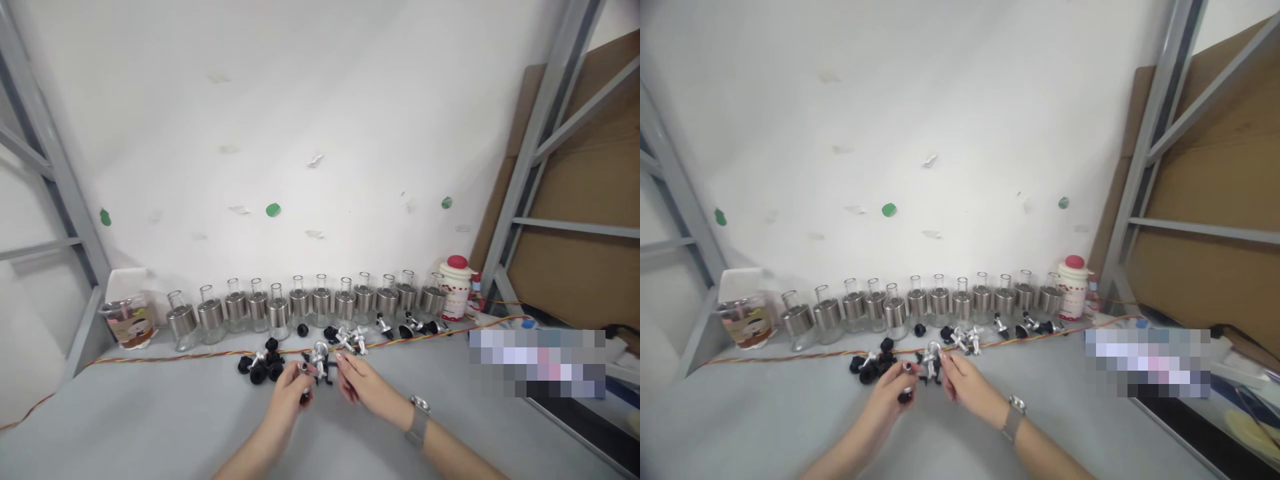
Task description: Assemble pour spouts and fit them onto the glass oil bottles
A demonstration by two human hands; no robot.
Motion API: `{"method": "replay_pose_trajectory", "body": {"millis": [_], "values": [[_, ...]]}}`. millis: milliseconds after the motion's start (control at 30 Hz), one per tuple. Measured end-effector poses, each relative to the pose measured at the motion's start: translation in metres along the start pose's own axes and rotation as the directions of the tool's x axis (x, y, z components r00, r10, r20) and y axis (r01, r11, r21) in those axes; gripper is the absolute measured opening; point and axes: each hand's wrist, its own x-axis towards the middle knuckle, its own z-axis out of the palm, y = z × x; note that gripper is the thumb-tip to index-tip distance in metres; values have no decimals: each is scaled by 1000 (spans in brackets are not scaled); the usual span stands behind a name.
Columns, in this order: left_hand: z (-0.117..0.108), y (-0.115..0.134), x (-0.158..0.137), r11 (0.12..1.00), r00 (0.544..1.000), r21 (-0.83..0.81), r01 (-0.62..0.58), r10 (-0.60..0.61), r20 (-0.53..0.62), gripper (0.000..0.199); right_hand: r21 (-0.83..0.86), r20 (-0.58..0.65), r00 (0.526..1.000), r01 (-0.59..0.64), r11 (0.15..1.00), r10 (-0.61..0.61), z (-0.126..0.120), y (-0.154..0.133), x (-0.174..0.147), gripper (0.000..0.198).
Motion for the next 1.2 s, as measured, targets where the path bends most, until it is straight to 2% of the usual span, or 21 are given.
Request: {"method": "replay_pose_trajectory", "body": {"millis": [67,133,200,267,333,367,433,467,533,600,633,700,733,800,867,933,967,1067,1200], "values": [[4,3,-6,993,995,92,-78,72,66,19,171,109,989,-120,978,102,11,-3,-4,52],[6,7,-13,938,965,244,-244,211,153,20,240,196,964,-225,944,180,19,-4,-8,57],[6,10,-20,826,907,384,-413,336,254,13,255,252,938,-302,919,238,23,-5,-11,60],[4,13,-25,706,848,473,-526,398,350,7,265,281,916,-360,895,285,26,-5,-12,62],[0,13,-26,612,799,514,-601,443,407,17,279,292,907,-384,880,303,26,-6,-11,61],[-1,12,-25,588,789,526,-614,465,402,19,291,274,919,-362,886,285,26,-6,-10,61],[-3,8,-21,601,811,550,-580,490,320,13,304,212,959,-248,920,189,24,-8,-9,59],[-3,5,-19,643,840,549,-534,481,253,9,300,177,976,-174,938,124,23,-10,-9,57],[-1,1,-14,766,906,492,-414,398,143,16,274,125,992,-41,961,7,20,-13,-11,50],[1,-2,-12,873,955,388,-296,274,111,26,233,104,993,35,972,-61,17,-16,-13,43],[2,-1,-12,900,965,348,-261,236,114,28,215,83,993,59,975,-78,16,-17,-14,42],[3,2,-15,900,962,338,-274,253,106,29,217,31,997,65,974,-74,14,-19,-14,42],[2,4,-17,875,949,366,-316,300,101,29,249,6,999,48,967,-51,13,-19,-13,43],[0,7,-18,778,895,454,-434,430,117,31,372,-19,1000,-4,928,12,12,-21,-11,44],[-4,5,-16,642,823,536,-548,527,212,31,508,8,999,-49,860,52,12,-24,-11,45],[-7,-2,-11,506,763,591,-628,552,338,30,592,53,997,-75,803,54,13,-29,-13,45],[-8,-6,-8,454,746,616,-643,551,373,32,612,76,996,-86,786,49,14,-31,-14,44],[-10,-15,-7,367,730,669,-647,551,404,43,631,92,994,-104,769,59,17,-37,-19,42],[-6,-6,-19,373,731,657,-655,535,424,56,596,77,994,-106,796,74,16,-41,-21,42]]}}
